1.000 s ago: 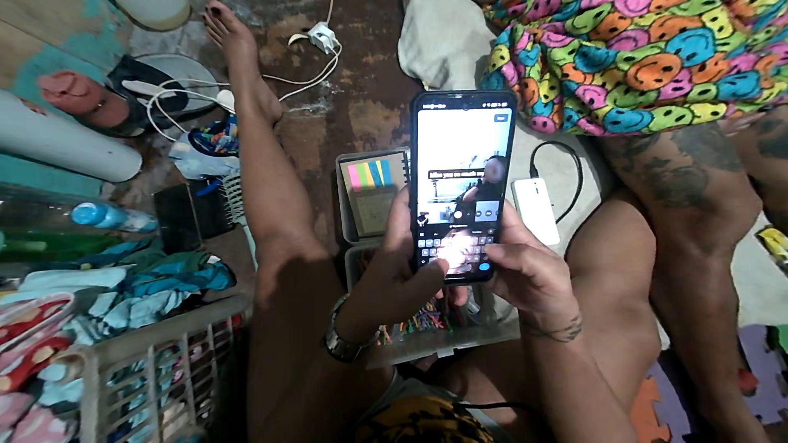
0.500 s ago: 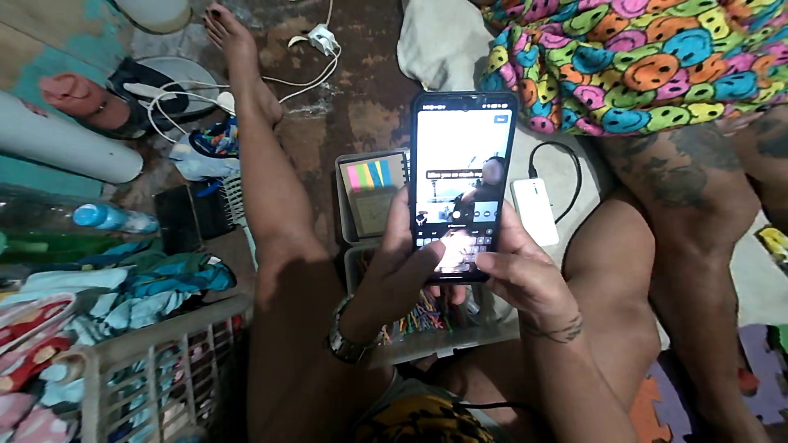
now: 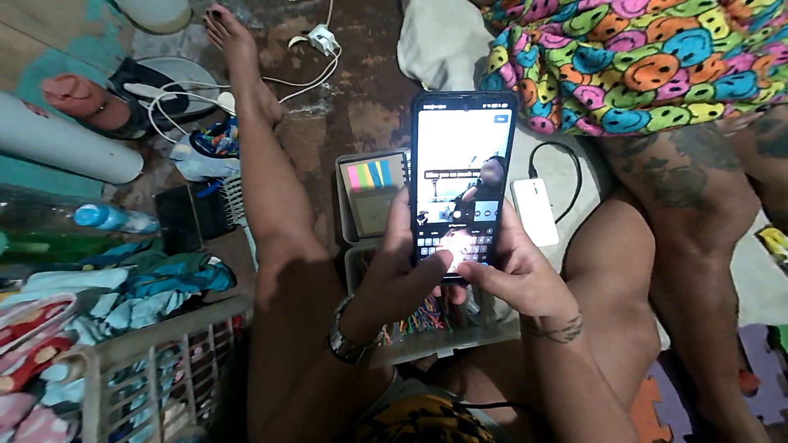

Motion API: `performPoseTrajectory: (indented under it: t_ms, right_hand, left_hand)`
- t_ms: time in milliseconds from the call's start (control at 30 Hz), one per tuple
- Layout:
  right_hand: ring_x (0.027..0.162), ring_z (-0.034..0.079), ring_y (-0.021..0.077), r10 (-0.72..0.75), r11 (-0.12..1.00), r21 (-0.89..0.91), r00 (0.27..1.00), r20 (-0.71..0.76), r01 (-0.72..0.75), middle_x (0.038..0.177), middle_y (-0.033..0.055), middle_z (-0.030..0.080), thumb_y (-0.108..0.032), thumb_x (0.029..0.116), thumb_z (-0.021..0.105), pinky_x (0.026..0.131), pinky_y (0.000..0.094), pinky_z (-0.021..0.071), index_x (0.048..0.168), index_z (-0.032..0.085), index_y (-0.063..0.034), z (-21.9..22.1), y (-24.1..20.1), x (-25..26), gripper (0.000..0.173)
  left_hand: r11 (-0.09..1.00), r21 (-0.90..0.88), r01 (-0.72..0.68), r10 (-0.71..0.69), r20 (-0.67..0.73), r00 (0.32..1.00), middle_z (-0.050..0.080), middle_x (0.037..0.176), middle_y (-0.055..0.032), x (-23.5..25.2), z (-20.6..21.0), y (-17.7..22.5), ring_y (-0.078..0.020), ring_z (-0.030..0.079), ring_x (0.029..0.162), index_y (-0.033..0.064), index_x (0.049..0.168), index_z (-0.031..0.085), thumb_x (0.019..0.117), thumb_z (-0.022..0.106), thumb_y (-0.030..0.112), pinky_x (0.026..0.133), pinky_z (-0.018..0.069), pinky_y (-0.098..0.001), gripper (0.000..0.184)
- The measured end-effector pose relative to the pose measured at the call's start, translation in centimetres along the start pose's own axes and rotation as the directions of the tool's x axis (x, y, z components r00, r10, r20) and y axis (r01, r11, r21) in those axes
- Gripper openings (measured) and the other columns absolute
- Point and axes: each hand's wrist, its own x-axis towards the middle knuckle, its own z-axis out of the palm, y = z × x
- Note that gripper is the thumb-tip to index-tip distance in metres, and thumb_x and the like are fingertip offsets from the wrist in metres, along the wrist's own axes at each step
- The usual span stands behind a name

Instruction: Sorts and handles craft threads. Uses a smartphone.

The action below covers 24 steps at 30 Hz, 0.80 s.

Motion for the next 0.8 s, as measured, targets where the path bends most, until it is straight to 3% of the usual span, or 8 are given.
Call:
performPoseTrajectory:
  t_ms: [133,333,533,800]
  right_hand:
    - [0.093,0.072,0.0129,0.008,0.992,0.129,0.999,0.051,-0.015,0.123,-0.0007,0.067,-0.01,0.0991,0.056,0.072,0.0263,0.0629,0.149,0.031,-0.0269,-0.43,0.1,-0.12,0.058]
    - [0.098,0.072,0.0184,0.014,0.959,0.281,0.997,0.078,-0.036,0.126,0.0042,0.066,-0.009,0.0976,0.051,0.075,0.0321,0.0637,0.148,0.038,-0.0278,-0.8,0.22,-0.16,0.056]
    - [0.099,0.072,0.0183,0.02,0.961,0.272,0.996,0.09,-0.044,0.125,0.0045,0.066,-0.004,0.097,0.046,0.075,0.0318,0.0635,0.149,0.036,-0.0266,-0.87,0.07,-0.16,0.057]
    - [0.099,0.072,0.0173,0.012,0.963,0.268,0.994,0.105,-0.04,0.125,0.0035,0.067,-0.004,0.0979,0.048,0.075,0.0308,0.0636,0.148,0.039,-0.0272,-0.92,-0.02,-0.15,0.056]
  left_hand:
    - [1.0,-0.004,0.013,-0.013,0.006,1.0,0.067,0.112,0.0016,-0.05,-0.12,0.09,-0.005,0.068,0.074,0.0206,0.152,0.022,0.0949,0.049,0.0,0.058,0.0586,-0.0186,0.066]
    - [0.999,-0.01,0.038,-0.038,-0.004,0.999,0.068,0.108,0.0027,-0.07,-0.19,0.32,-0.0039,0.067,0.071,0.0229,0.151,0.025,0.094,0.049,0.0,0.056,0.0578,-0.0179,0.065]
    - [0.999,-0.028,0.026,-0.026,0.021,0.999,0.067,0.113,0.0018,-0.08,-0.31,0.31,-0.0046,0.068,0.074,0.0223,0.153,0.02,0.0938,0.049,-0.001,0.057,0.0581,-0.018,0.07]
    - [1.0,-0.021,0.024,-0.023,0.041,0.999,0.067,0.111,0.0038,-0.22,-0.31,0.25,-0.0036,0.068,0.076,0.0243,0.148,0.029,0.0961,0.049,0.001,0.061,0.0582,-0.0174,0.06]
